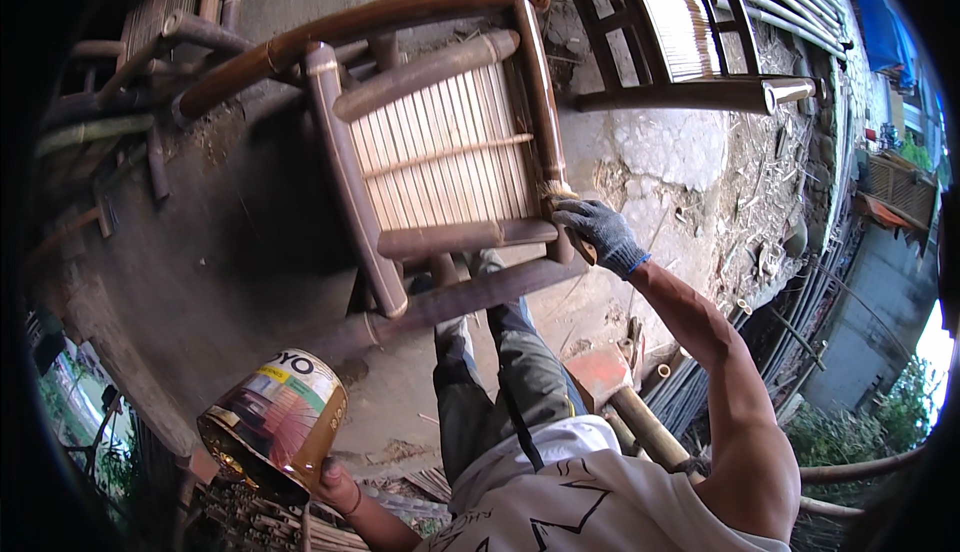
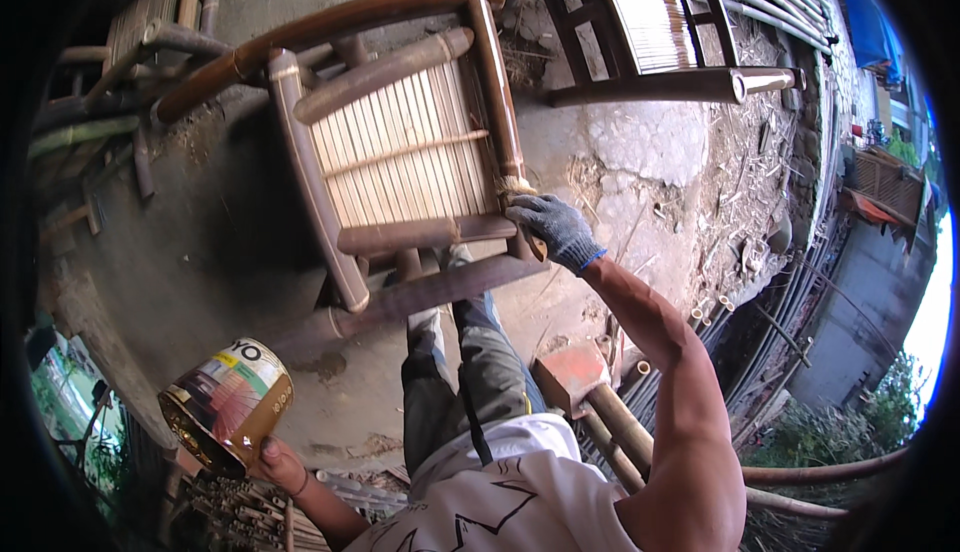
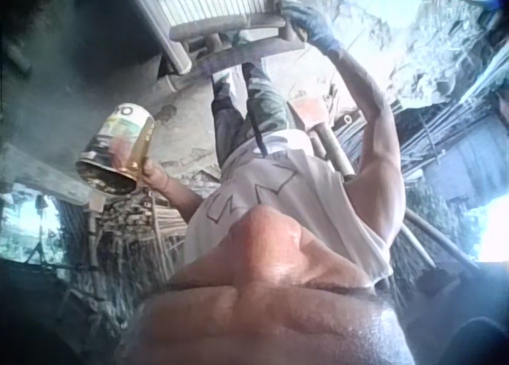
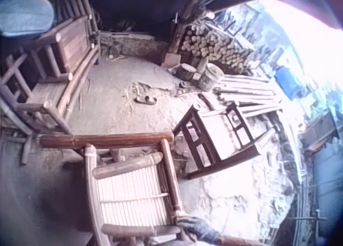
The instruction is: The person applies a dark varnish to a bamboo chair using a brush. They dip the brush into a can held in the left hand and coat the chair's frame and seat slats. The person moves around the chair to cover different sides and eventually lifts the chair to treat the underside.
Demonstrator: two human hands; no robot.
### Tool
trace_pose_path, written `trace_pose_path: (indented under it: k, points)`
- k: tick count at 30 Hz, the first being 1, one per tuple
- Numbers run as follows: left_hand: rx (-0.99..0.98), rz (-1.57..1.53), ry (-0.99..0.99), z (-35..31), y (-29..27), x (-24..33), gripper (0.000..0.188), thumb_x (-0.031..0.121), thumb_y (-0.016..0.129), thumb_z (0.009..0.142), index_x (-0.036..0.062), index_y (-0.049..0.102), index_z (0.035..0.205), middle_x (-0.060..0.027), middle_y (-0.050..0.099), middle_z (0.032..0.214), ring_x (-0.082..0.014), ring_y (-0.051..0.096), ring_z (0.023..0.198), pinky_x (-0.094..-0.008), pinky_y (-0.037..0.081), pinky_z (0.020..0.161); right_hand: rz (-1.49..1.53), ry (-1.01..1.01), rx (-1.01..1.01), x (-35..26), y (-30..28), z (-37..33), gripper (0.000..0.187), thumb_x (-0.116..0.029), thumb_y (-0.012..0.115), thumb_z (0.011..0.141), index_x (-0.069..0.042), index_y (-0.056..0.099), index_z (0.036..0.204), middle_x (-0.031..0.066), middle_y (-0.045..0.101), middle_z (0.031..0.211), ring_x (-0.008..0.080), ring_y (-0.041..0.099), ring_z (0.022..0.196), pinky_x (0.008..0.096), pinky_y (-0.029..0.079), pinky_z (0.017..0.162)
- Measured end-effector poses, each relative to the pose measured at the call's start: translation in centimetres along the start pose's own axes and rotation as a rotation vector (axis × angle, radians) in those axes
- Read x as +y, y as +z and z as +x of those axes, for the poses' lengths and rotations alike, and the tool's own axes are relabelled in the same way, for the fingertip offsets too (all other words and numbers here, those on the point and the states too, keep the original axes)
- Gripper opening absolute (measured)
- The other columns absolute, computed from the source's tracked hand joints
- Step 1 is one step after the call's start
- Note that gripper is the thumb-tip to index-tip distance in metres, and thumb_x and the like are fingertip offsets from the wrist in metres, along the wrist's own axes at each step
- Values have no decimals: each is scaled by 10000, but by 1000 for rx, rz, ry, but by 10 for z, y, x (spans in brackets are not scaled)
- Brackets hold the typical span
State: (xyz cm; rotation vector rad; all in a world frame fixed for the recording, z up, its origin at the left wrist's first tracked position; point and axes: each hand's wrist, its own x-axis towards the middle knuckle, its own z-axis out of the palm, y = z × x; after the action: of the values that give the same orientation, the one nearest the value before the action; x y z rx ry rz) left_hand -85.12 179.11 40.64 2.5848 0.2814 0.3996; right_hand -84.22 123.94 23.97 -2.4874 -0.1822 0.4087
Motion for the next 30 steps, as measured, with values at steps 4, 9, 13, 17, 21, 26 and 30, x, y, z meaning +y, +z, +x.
trace_pose_path:
  k: [4, 9, 13, 17, 21, 26, 30]
  points:
    - [9, 9, -24, -14, -23, -15, 813, 660, 409, 966, -58, 485, 1340, -242, 527, 1338, -378, 531, 1188, -489, 425, 1021, -14, 11, -35, -21, 19, -41, 465, -85, 670, 771, -160, 621, 1228, 83, 604, 1304, 345, 594, 1138, 418, 515, 913]
    - [21, 13, -48, -26, -42, -32, 825, 661, 407, 967, -69, 470, 1347, -249, 514, 1350, -374, 524, 1201, -487, 420, 1029, -24, 75, -126, -41, 30, -69, 462, -92, 679, 761, -151, 614, 1215, 81, 605, 1306, 356, 600, 1128, 433, 506, 924]
    - [40, 21, -68, -36, -52, -43, 835, 661, 406, 967, -77, 457, 1353, -254, 504, 1359, -371, 518, 1211, -486, 416, 1035, 227, 354, 229, -56, 50, -70, 290, -33, 644, 844, -114, 656, 1123, 160, 650, 1120, 341, 629, 1035, 402, 517, 852]
    - [30, 29, -55, -35, -59, -45, 845, 662, 404, 967, -86, 445, 1359, -259, 493, 1369, -368, 512, 1222, -484, 411, 1042, 40, 419, 507, -91, 96, -24, 318, -4, 652, 828, -96, 668, 1133, 174, 610, 1126, 336, 600, 1022, 390, 486, 898]
    - [26, 27, -44, -39, -61, -51, 856, 663, 403, 968, -94, 433, 1365, -265, 483, 1378, -365, 507, 1232, -483, 407, 1048, 933, 866, 768, -175, 165, 62, 382, -173, 738, 840, -61, 617, 1185, 115, 563, 1152, 204, 577, 1055, 314, 483, 936]
    - [-13, 34, -12, -33, -62, -51, 869, 664, 401, 968, -105, 417, 1373, -271, 470, 1390, -361, 500, 1245, -482, 402, 1056, 827, 779, 415, -267, 194, 141, 387, -337, 656, 868, -117, 624, 1184, 200, 553, 1209, 391, 555, 1148, 438, 457, 971]
    - [-24, 35, -1, -33, -61, -51, 880, 665, 400, 969, -113, 405, 1379, -276, 459, 1400, -358, 494, 1255, -480, 398, 1062, 467, 389, 589, -246, 178, 143, 269, -88, 693, 814, -177, 691, 1069, 131, 608, 1145, 341, 606, 1068, 403, 512, 900]
